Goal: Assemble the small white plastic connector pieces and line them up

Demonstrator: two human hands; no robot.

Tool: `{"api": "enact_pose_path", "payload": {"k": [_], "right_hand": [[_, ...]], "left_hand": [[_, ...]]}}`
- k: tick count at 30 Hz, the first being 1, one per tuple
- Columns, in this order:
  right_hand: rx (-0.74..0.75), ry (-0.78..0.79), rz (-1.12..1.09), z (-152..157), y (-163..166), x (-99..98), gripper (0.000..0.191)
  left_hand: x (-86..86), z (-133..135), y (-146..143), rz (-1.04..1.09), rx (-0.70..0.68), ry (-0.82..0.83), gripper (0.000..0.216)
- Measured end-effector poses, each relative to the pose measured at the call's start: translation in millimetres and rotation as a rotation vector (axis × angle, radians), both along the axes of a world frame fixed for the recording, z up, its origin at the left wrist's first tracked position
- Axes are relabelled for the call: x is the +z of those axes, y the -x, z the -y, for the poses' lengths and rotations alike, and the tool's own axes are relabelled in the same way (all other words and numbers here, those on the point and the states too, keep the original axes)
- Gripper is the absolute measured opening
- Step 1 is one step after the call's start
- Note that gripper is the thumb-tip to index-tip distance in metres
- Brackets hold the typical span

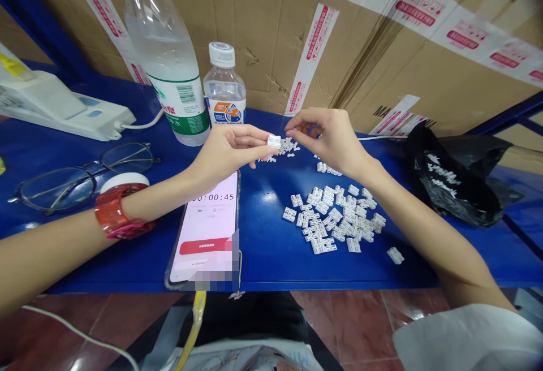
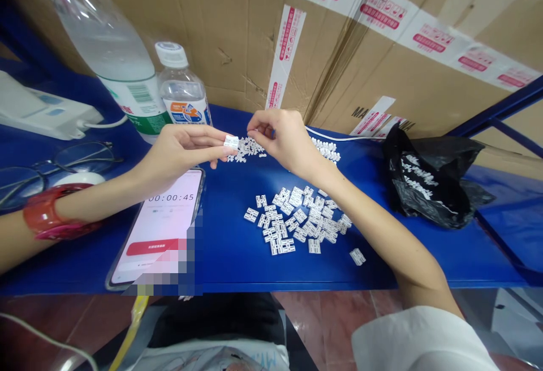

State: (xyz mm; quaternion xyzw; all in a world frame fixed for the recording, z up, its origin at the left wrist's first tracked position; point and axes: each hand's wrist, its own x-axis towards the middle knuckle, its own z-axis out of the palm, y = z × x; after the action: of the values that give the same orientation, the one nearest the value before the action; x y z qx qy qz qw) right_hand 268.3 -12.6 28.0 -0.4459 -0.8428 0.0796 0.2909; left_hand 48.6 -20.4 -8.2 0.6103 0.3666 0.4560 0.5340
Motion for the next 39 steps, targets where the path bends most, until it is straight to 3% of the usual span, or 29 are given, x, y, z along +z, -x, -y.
{"api": "enact_pose_path", "payload": {"k": [9,26,39], "right_hand": [[0.103,-0.09,-0.069,16,11,1.6,0.026],[0.157,-0.098,-0.013,17,13,-2.9,0.019],[0.195,-0.203,-0.058,16,13,-6.0,0.015]], "left_hand": [[-5.1,-4,2,-0.023,-0.037,0.027,0.018],[-4.1,-4,3,-0.022,-0.063,0.072,0.013],[-5.5,-6,3,0.067,-0.117,0.137,0.012]]}}
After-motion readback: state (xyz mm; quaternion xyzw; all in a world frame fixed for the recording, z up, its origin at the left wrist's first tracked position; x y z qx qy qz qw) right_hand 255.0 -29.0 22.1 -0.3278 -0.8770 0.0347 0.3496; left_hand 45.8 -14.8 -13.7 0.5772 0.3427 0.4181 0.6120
